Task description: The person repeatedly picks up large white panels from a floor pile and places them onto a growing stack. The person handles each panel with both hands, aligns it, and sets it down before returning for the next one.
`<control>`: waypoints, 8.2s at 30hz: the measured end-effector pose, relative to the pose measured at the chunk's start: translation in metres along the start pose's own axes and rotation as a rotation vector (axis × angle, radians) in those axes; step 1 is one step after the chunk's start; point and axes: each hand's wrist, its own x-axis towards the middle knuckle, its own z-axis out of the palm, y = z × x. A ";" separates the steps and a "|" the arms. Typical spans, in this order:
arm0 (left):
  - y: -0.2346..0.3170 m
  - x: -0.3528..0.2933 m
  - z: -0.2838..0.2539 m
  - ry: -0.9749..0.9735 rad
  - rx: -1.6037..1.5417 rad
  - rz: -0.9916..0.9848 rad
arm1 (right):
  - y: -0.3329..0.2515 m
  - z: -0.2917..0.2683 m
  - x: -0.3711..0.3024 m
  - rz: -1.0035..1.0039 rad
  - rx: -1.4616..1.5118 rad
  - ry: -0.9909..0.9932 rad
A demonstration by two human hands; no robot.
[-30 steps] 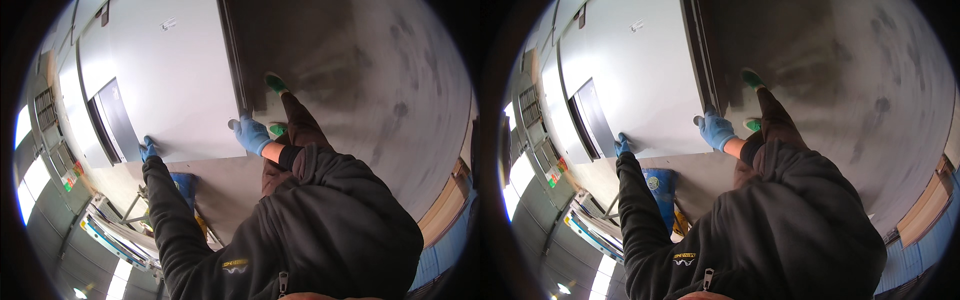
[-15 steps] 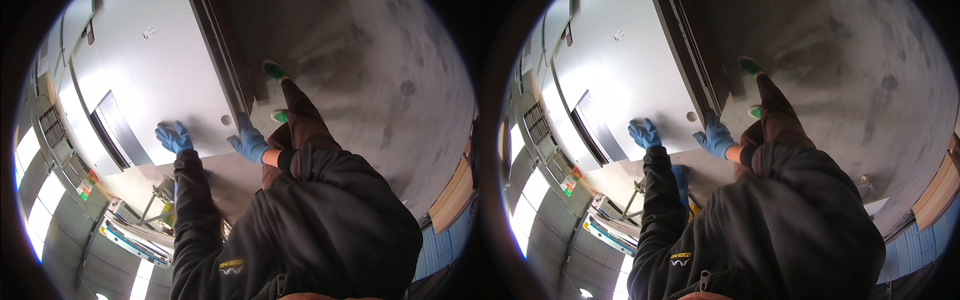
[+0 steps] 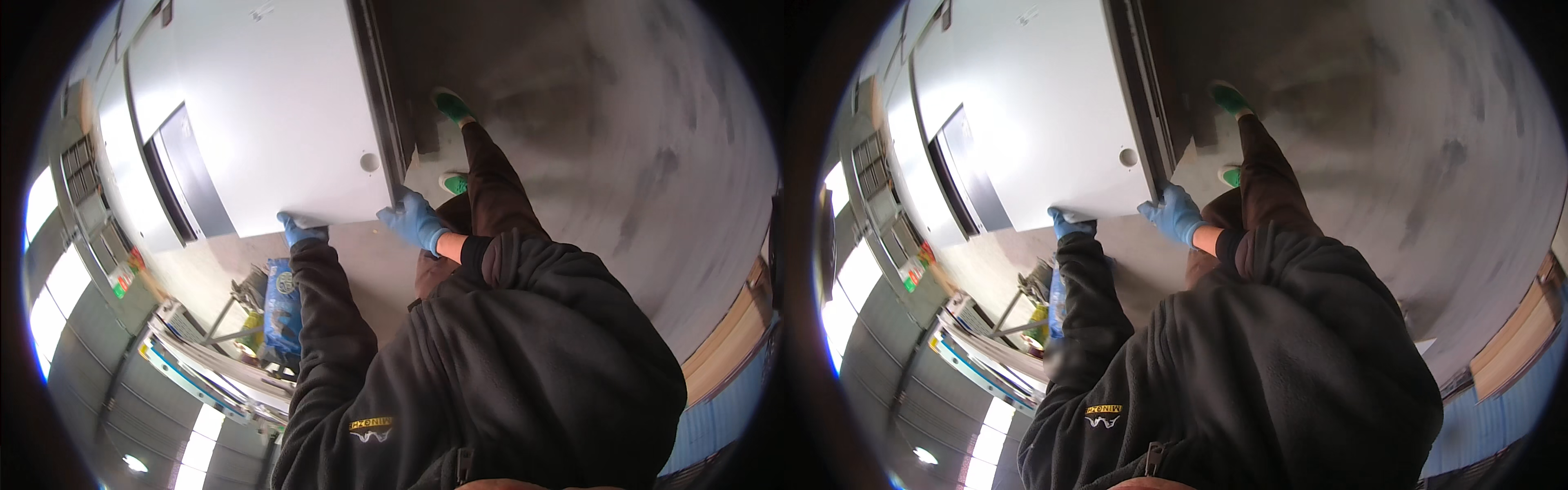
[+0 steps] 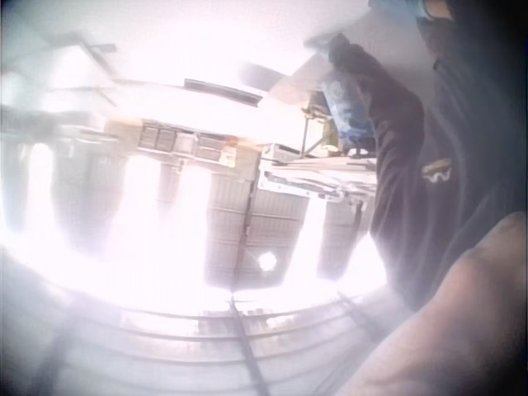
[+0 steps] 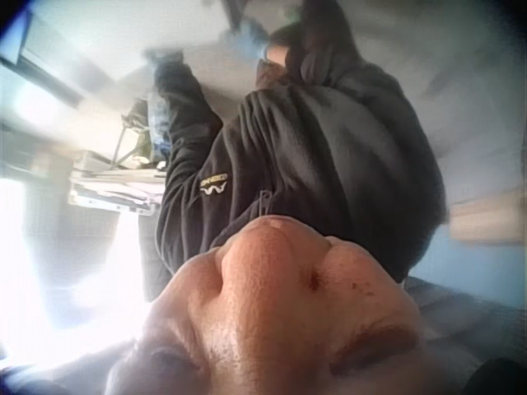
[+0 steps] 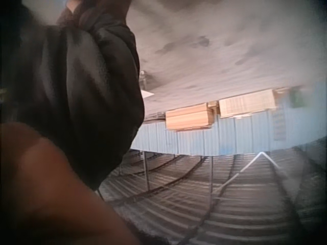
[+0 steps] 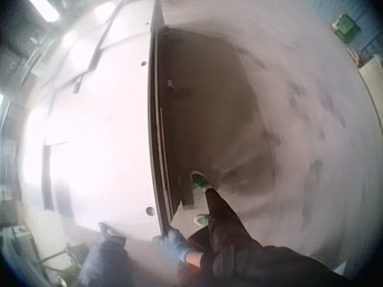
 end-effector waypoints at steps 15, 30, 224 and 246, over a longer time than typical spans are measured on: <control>-0.145 -0.038 0.032 0.066 -0.172 0.459 | -0.019 0.003 0.036 0.278 -0.633 -0.414; -0.288 -0.098 0.047 -0.143 -1.007 -0.316 | -0.131 0.180 0.135 -1.618 -1.493 -0.567; 0.222 0.296 1.253 0.459 1.855 1.127 | -0.754 -0.860 0.796 0.290 -1.040 0.112; 0.246 0.367 1.360 0.505 1.904 1.006 | -0.731 -0.864 0.813 0.333 -0.967 -0.053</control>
